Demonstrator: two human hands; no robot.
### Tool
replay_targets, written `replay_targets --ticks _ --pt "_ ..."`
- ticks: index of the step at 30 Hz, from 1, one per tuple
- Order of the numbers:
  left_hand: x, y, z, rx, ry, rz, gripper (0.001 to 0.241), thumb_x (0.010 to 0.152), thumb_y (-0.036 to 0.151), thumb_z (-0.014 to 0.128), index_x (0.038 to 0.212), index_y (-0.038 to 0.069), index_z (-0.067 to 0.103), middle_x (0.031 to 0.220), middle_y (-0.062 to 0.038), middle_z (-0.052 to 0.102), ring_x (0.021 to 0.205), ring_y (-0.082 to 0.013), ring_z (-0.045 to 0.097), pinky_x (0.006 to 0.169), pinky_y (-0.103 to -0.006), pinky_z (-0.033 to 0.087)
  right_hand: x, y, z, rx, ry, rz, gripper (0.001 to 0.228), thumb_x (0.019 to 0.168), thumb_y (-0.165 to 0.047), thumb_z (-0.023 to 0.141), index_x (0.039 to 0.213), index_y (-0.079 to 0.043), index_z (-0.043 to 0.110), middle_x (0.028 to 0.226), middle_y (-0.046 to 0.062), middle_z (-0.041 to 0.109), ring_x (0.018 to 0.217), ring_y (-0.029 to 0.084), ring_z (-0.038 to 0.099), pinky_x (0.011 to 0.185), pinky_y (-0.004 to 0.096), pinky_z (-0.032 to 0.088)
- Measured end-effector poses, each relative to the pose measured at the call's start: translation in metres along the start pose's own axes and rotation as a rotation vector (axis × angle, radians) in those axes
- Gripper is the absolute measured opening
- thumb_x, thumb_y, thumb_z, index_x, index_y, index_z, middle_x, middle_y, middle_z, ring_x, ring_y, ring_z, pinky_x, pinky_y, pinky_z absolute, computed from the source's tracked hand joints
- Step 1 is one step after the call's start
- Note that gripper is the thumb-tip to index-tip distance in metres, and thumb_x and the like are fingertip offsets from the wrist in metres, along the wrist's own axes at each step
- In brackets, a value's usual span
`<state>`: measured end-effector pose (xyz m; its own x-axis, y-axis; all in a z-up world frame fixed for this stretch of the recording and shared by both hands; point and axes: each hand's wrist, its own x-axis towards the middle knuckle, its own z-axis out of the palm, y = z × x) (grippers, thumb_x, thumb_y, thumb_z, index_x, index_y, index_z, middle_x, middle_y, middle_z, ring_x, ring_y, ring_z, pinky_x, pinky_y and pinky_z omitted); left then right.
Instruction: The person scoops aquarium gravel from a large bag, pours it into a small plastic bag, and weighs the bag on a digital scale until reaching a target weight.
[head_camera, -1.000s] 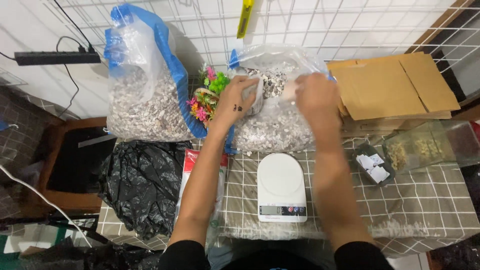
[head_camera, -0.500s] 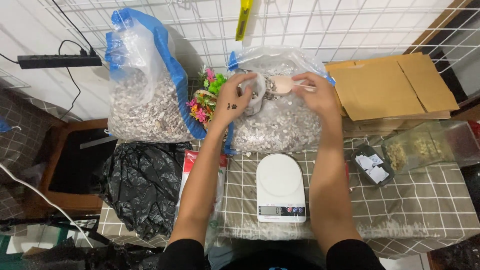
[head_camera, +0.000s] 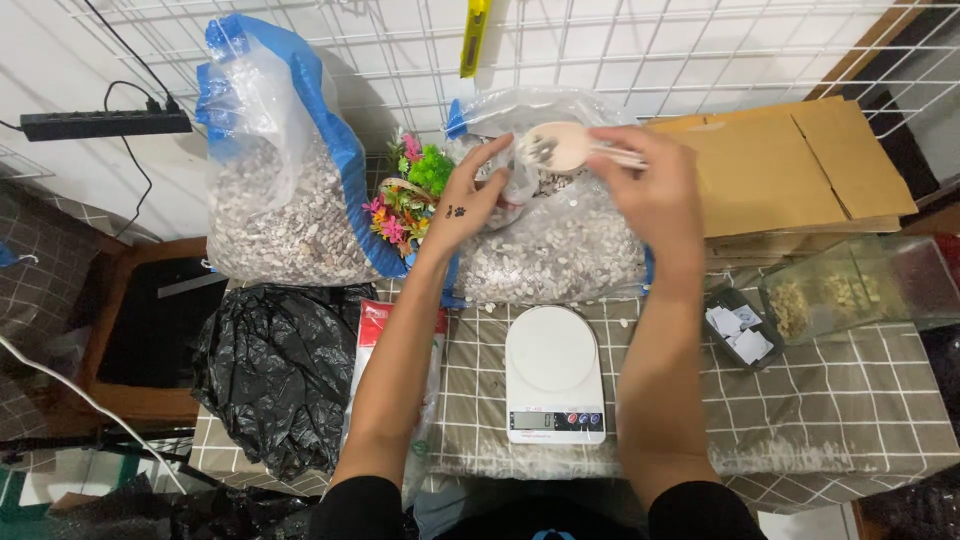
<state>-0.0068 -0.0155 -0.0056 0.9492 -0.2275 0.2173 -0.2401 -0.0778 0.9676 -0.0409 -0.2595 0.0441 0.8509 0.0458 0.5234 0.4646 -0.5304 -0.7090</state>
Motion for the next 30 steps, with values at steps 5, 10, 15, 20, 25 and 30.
replay_targets --ticks 5,10,15,20,25,30 --pt "-0.002 0.005 -0.002 0.115 0.055 0.012 0.046 0.101 0.002 0.045 0.145 0.009 0.058 0.144 -0.032 0.047 0.088 -0.0377 0.077 0.070 -0.0422 0.067 -0.002 -0.030 0.027 -0.361 0.026 -0.161 0.021 0.084 -0.019 0.088 0.104 -0.023 0.081 0.084 0.005 0.072 0.083 0.030 0.071 0.076 0.041 0.056" --pt "-0.009 0.020 -0.004 0.282 0.164 0.134 0.046 0.095 0.000 0.048 0.137 0.009 0.067 0.129 -0.023 0.062 0.110 -0.0444 0.070 0.087 -0.0491 0.061 -0.003 -0.042 0.042 -0.351 0.030 -0.227 0.017 0.085 -0.011 0.083 0.101 -0.015 0.079 0.083 0.008 0.065 0.081 0.034 0.067 0.075 0.042 0.054" --pt "-0.030 0.063 0.005 0.234 0.164 0.055 0.049 0.095 0.002 0.044 0.139 0.010 0.064 0.134 -0.023 0.061 0.108 -0.0364 0.072 0.093 -0.0521 0.058 0.000 -0.036 0.041 -0.266 0.020 -0.368 0.017 0.087 -0.005 0.079 0.098 -0.017 0.081 0.080 0.005 0.063 0.078 0.032 0.064 0.076 0.042 0.053" --pt "-0.014 0.030 -0.004 0.233 0.166 0.048 0.050 0.093 0.002 0.045 0.140 0.004 0.061 0.135 -0.029 0.058 0.100 -0.0389 0.074 0.083 -0.0514 0.060 0.000 -0.042 0.045 -0.287 0.027 -0.401 0.014 0.091 -0.006 0.077 0.098 -0.018 0.081 0.084 0.001 0.063 0.081 0.024 0.064 0.080 0.034 0.052" --pt "-0.024 0.050 -0.004 0.259 0.191 0.020 0.048 0.093 0.004 0.048 0.138 0.006 0.064 0.133 -0.023 0.061 0.105 -0.0418 0.072 0.085 -0.0472 0.061 0.001 -0.027 0.039 -0.325 0.041 -0.208 0.017 0.094 -0.007 0.073 0.103 -0.018 0.082 0.088 0.005 0.066 0.084 0.028 0.066 0.081 0.039 0.053" --pt "-0.021 0.039 -0.014 0.344 0.181 -0.003 0.046 0.093 0.004 0.049 0.134 0.012 0.069 0.131 -0.020 0.064 0.074 -0.0158 0.067 0.068 -0.0392 0.059 0.004 0.030 0.039 -0.415 -0.141 0.080 0.018 0.085 -0.019 0.080 0.101 -0.027 0.079 0.091 0.005 0.071 0.091 0.035 0.072 0.076 0.048 0.056"
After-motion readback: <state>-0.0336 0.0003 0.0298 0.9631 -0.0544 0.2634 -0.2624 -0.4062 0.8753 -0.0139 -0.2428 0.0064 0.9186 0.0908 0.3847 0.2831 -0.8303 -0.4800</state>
